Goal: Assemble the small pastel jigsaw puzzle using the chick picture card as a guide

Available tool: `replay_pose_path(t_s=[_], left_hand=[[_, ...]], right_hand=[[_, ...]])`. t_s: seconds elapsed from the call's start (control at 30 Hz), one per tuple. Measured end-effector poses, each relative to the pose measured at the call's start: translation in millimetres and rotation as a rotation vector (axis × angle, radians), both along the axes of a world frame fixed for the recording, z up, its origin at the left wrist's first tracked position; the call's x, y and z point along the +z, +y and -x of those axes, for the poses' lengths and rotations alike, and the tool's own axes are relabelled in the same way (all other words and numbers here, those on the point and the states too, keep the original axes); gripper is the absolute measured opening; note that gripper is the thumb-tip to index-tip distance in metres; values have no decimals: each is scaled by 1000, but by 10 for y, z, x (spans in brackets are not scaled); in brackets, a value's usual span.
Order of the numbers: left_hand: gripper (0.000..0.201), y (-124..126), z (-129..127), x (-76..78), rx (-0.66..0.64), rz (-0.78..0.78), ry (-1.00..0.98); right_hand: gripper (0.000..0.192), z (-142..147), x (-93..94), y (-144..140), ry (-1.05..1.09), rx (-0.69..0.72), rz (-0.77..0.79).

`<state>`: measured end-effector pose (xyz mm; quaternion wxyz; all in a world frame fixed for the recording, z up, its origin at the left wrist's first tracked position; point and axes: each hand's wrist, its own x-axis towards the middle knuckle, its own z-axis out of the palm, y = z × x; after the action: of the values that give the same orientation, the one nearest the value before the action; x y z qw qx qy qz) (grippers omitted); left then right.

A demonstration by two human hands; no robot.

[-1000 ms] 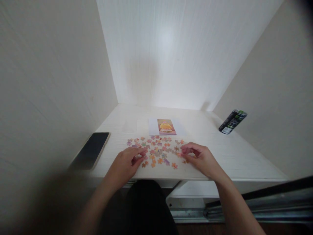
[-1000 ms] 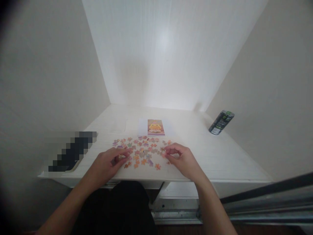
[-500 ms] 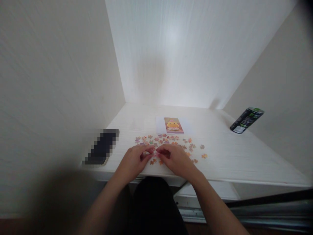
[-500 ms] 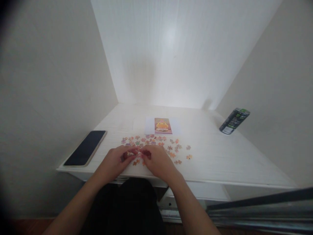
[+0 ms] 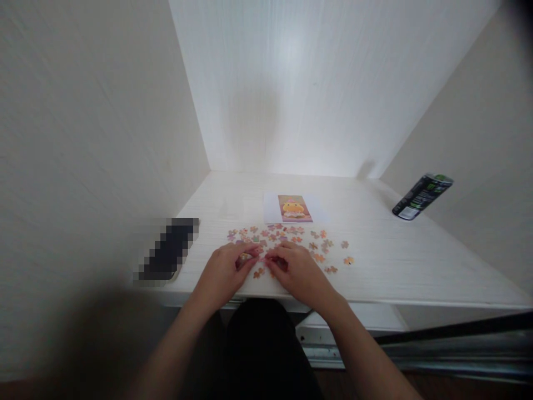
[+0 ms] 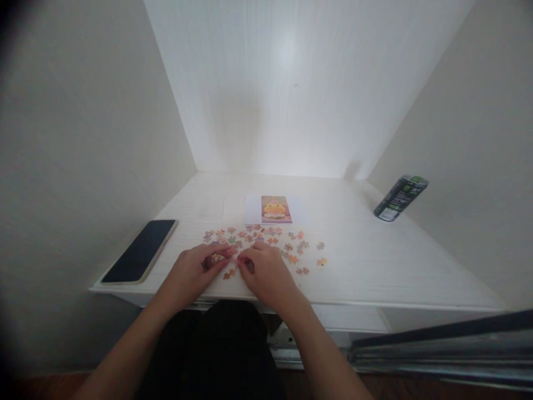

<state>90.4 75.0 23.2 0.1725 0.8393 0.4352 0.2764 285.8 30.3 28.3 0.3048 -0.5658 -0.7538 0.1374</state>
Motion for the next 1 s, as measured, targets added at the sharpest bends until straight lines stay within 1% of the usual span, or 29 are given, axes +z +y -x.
replay_pose_path(t_s=[0.37,0.5,0.73,0.87,1.0], left_hand=[[25,6,-14,3,-8,-15,-2],[23,-10,-4,5,-21,3,-12],[25,2,-6,1,-32,15,-18],[23,3,-8,4,-20,6,4],[22,1,-10,3,-18,12,14]], right_hand=[[16,8,-29,4,-63,-42,21],[18,-1,-36,2,-101,-67,24],[21,1,-39,-9,-189,-105,-13],[22,-32,-57,-15,-169,-95,-29],[22,-75,-61,-21,-123,-93,-13]])
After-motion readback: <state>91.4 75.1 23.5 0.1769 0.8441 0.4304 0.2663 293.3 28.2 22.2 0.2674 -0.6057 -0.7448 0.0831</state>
